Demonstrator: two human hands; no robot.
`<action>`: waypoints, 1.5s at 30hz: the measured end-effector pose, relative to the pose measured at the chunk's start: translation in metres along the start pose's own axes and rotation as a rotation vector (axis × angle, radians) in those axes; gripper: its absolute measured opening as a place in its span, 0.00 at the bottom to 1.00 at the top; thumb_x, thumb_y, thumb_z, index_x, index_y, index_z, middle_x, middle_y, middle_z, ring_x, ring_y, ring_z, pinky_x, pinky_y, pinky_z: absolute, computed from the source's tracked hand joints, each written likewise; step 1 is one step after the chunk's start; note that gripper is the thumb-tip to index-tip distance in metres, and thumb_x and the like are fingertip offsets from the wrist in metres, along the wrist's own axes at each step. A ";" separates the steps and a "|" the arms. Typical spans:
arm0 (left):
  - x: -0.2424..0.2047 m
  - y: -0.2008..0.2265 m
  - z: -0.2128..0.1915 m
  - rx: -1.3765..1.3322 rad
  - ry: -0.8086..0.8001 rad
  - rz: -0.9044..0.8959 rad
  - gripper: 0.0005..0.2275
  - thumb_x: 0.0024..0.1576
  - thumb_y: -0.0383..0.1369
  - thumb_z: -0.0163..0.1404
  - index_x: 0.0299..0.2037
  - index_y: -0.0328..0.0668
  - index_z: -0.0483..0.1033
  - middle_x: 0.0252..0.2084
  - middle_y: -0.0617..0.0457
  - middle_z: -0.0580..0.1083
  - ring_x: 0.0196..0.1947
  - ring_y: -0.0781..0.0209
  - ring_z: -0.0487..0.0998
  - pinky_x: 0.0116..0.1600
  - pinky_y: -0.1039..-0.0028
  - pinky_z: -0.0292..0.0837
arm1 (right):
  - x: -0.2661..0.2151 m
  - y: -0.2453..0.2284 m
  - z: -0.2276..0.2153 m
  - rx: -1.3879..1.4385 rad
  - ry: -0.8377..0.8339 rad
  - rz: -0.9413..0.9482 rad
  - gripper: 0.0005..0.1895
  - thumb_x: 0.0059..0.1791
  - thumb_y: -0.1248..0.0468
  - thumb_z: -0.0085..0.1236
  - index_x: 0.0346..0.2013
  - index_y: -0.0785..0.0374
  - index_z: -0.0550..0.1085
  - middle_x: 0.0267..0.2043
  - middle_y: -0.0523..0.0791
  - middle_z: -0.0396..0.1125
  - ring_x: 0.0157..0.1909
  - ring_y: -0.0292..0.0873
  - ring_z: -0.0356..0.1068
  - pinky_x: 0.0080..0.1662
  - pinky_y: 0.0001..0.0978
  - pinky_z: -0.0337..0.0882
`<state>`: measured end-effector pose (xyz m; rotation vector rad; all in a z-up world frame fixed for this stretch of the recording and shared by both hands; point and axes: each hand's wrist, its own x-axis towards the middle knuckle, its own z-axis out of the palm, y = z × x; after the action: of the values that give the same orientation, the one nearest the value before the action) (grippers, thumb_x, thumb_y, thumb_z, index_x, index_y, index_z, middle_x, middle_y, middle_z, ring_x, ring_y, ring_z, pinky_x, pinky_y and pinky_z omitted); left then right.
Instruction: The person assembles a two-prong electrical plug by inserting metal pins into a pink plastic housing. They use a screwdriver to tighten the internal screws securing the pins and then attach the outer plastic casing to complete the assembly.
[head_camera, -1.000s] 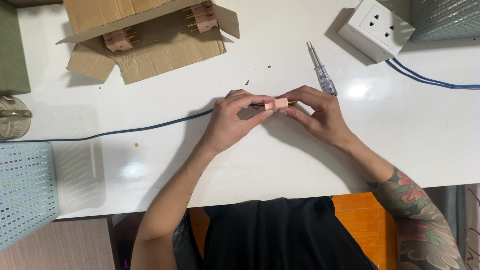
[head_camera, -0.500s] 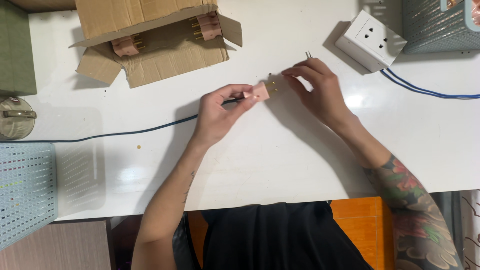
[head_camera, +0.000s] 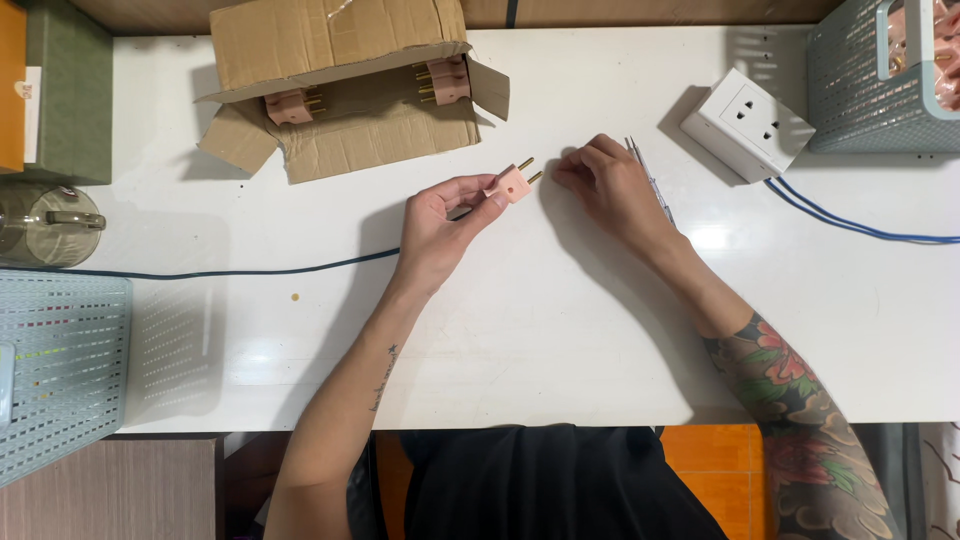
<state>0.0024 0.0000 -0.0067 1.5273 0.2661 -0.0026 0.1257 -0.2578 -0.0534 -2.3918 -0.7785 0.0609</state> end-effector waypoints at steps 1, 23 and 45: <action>0.000 -0.001 0.001 0.000 0.003 0.005 0.18 0.62 0.41 0.70 0.57 0.40 0.88 0.41 0.55 0.86 0.47 0.75 0.83 0.59 0.74 0.83 | -0.001 -0.004 -0.005 -0.001 0.002 -0.006 0.06 0.59 0.68 0.72 0.48 0.67 0.85 0.43 0.53 0.74 0.45 0.53 0.78 0.49 0.45 0.78; -0.009 -0.003 0.016 0.091 -0.011 0.071 0.18 0.62 0.42 0.70 0.57 0.43 0.89 0.43 0.54 0.88 0.48 0.71 0.86 0.59 0.71 0.84 | -0.021 -0.076 -0.022 0.198 0.154 -0.175 0.11 0.57 0.66 0.76 0.51 0.62 0.81 0.47 0.48 0.70 0.45 0.50 0.75 0.46 0.42 0.74; 0.000 -0.009 0.001 -0.113 0.097 0.130 0.21 0.67 0.42 0.67 0.66 0.40 0.84 0.46 0.51 0.87 0.46 0.75 0.75 0.61 0.74 0.77 | -0.016 -0.048 0.025 -0.141 0.068 -0.156 0.12 0.58 0.58 0.73 0.48 0.64 0.86 0.41 0.48 0.76 0.42 0.46 0.78 0.45 0.35 0.77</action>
<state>0.0008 -0.0010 -0.0151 1.4315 0.2402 0.1870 0.0820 -0.2219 -0.0483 -2.4412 -0.9619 -0.1416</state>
